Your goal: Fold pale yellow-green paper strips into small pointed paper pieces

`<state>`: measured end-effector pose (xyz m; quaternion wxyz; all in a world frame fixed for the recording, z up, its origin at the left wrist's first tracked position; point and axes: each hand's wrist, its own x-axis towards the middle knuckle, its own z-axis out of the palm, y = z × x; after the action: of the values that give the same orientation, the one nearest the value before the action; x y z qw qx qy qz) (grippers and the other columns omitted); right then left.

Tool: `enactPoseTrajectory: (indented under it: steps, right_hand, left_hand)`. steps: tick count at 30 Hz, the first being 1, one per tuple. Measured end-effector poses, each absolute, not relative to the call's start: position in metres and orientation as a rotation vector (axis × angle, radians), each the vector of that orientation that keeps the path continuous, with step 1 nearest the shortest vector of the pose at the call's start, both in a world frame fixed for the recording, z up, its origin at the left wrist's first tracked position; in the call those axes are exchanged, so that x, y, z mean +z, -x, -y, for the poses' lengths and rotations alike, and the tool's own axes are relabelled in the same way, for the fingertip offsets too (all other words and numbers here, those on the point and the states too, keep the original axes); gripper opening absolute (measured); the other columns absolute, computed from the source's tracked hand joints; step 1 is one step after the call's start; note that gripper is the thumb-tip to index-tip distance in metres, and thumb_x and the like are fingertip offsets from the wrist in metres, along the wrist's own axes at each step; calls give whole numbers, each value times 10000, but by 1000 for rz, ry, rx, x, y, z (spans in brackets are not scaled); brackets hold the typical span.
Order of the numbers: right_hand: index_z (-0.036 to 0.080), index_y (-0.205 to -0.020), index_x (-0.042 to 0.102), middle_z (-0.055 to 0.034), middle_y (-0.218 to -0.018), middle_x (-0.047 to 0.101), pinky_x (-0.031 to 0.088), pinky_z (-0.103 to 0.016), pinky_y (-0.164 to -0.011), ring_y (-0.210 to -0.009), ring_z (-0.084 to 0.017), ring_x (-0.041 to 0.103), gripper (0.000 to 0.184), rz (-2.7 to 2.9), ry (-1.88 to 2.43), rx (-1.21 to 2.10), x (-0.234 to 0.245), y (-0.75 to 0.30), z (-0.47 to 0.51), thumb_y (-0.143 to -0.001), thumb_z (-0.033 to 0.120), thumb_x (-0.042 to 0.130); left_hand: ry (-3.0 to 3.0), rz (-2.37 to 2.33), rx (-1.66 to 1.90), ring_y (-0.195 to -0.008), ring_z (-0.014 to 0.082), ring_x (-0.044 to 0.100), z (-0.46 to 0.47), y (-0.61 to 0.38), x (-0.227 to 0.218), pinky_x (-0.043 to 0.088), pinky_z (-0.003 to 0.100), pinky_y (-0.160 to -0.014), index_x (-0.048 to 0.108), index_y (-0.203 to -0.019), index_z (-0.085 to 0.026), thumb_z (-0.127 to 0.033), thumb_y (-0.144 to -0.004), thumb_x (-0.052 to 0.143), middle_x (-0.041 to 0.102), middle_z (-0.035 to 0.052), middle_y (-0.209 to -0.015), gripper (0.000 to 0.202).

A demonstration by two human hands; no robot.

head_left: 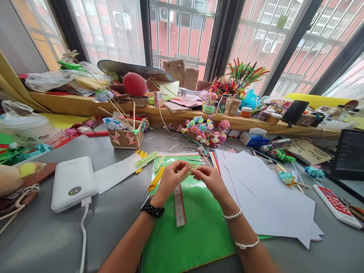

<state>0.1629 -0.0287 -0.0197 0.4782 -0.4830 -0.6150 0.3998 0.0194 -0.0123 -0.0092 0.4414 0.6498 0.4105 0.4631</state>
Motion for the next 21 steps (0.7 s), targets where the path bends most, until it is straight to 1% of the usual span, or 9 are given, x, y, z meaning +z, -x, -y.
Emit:
enactPoseTrajectory:
  steps: [5,9,12,15,19,21]
  right_hand:
    - [141,-685,604,-29,-603,589,428,-257,-560,-589,-146,549,234,1458,1195,993,-21,-164,28,-670,369,554]
    - [147,-648,590,-17,-582,574,420,-252,-552,-574,-138,540,212,1442,1204,977,-20,-165,28,-666,356,555]
    - [149,-641,580,-8,-570,561,420,-249,-548,-563,-132,535,209,1384,1208,979,-19,-166,29,-661,355,557]
    - [146,-641,575,-5,-563,549,425,-248,-550,-560,-128,532,200,1323,1209,1009,-17,-166,29,-661,344,556]
    - [147,-617,566,4,-557,544,429,-244,-551,-561,-122,536,187,1279,1212,1057,-14,-165,30,-653,330,565]
    - [145,-642,570,1,-582,553,436,-241,-550,-579,-122,545,177,1278,1197,1093,-14,-166,30,-647,321,575]
  left_hand:
    - [-1477,-966,1110,-667,144,552,11,-20,-10,426,224,-561,561,-771,-131,-361,-665,554,597,38,-729,254]
    - [-1437,-939,1028,-700,157,563,9,-15,-9,431,232,-563,547,-856,-138,-359,-639,582,605,52,-769,311]
    - [-1451,-959,973,-675,153,563,5,-10,-10,425,223,-529,533,-915,-146,-358,-605,611,590,39,-748,383]
    - [-1453,-977,933,-644,143,561,2,-7,-12,420,214,-505,522,-930,-147,-348,-586,628,578,26,-721,413]
    - [-1450,-940,933,-593,122,552,0,-6,-15,401,200,-484,505,-936,-148,-325,-601,622,574,16,-692,396]
    - [-1460,-914,945,-582,113,547,-1,-6,-17,395,195,-484,500,-937,-150,-315,-615,613,570,8,-681,380]
